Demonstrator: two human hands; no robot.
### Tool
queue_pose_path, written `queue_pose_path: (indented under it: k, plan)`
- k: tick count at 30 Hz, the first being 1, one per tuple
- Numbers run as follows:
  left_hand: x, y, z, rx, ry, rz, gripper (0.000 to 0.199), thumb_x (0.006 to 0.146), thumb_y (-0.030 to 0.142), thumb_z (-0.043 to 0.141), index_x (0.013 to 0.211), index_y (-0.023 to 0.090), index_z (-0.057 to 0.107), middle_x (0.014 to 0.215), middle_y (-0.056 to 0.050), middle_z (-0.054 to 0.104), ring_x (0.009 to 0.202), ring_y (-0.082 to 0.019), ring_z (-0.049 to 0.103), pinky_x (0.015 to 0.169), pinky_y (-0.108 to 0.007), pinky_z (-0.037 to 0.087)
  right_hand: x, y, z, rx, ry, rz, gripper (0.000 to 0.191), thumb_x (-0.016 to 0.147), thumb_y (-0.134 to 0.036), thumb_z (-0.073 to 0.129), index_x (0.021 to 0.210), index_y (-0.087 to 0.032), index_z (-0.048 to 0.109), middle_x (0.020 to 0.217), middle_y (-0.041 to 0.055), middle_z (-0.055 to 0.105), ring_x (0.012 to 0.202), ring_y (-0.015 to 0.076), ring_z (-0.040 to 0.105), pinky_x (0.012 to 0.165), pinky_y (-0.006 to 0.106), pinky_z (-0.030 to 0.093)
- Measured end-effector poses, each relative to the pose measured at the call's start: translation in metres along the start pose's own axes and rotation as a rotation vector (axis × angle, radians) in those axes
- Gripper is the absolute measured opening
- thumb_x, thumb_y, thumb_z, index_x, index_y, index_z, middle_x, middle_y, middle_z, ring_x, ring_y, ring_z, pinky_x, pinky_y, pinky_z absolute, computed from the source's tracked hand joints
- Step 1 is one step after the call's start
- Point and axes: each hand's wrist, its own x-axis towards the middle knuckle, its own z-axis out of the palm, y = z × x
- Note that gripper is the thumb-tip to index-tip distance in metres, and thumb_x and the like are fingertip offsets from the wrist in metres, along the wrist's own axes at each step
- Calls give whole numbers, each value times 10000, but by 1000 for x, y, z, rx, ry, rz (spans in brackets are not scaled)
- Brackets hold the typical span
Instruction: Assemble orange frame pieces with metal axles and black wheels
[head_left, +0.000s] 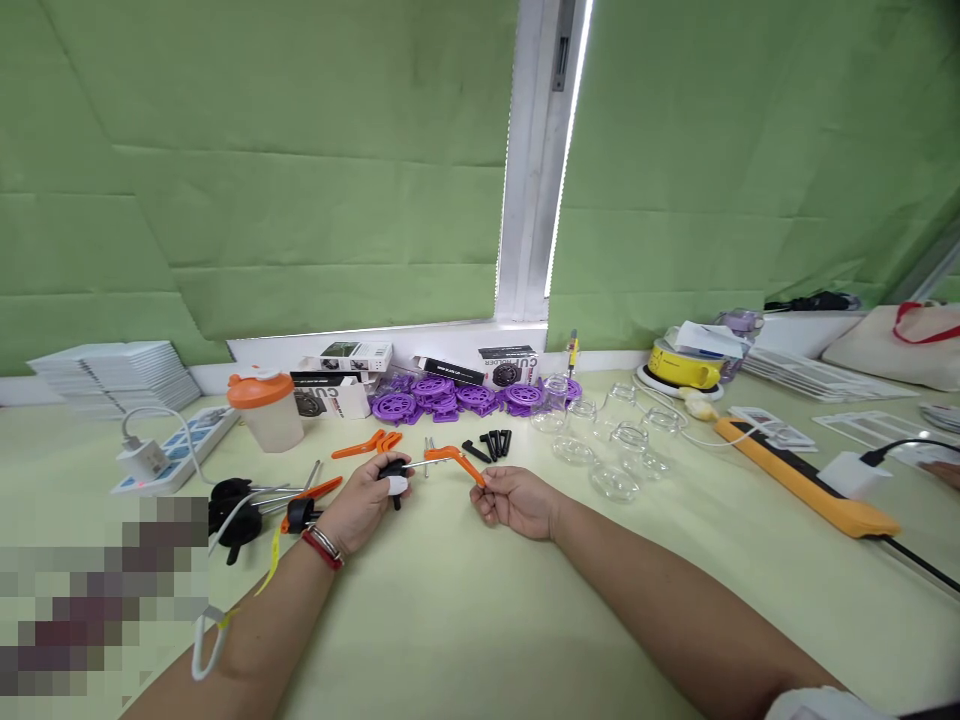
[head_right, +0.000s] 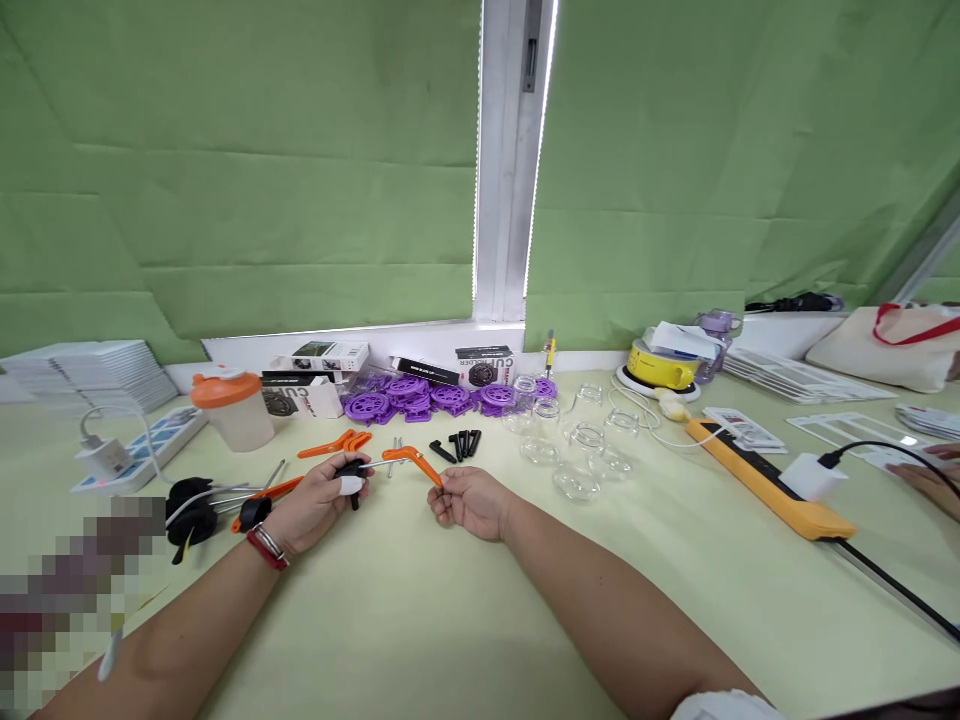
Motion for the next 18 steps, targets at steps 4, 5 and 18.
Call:
queue_pose_path:
  k: [4, 5, 18]
  plan:
    - [-2, 1, 6, 4, -41, 10, 359, 671, 135, 633, 1011, 196, 534, 916, -12, 594, 681, -99, 538, 673, -254, 398, 0, 5, 7, -1, -55, 16, 150, 794, -227, 602, 791, -150, 474, 744, 53, 620, 562, 104, 524, 545, 252, 380]
    - [-3, 1, 9, 12, -49, 11, 368, 672, 142, 639, 1019, 196, 529, 927, -16, 597, 683, -100, 538, 674, -256, 400, 0, 6, 8, -1, -68, 16, 152, 789, -225, 607, 791, -151, 475, 747, 53, 620, 566, 106, 525, 543, 253, 378]
    - [-12, 6, 29, 156, -114, 46, 445, 690, 235, 672, 1103, 181, 516, 1025, -63, 604, 751, -127, 542, 729, -279, 420, -4, 7, 10, -24, -131, -9, 229, 722, -261, 683, 778, -146, 494, 765, 54, 625, 571, 111, 528, 539, 259, 368]
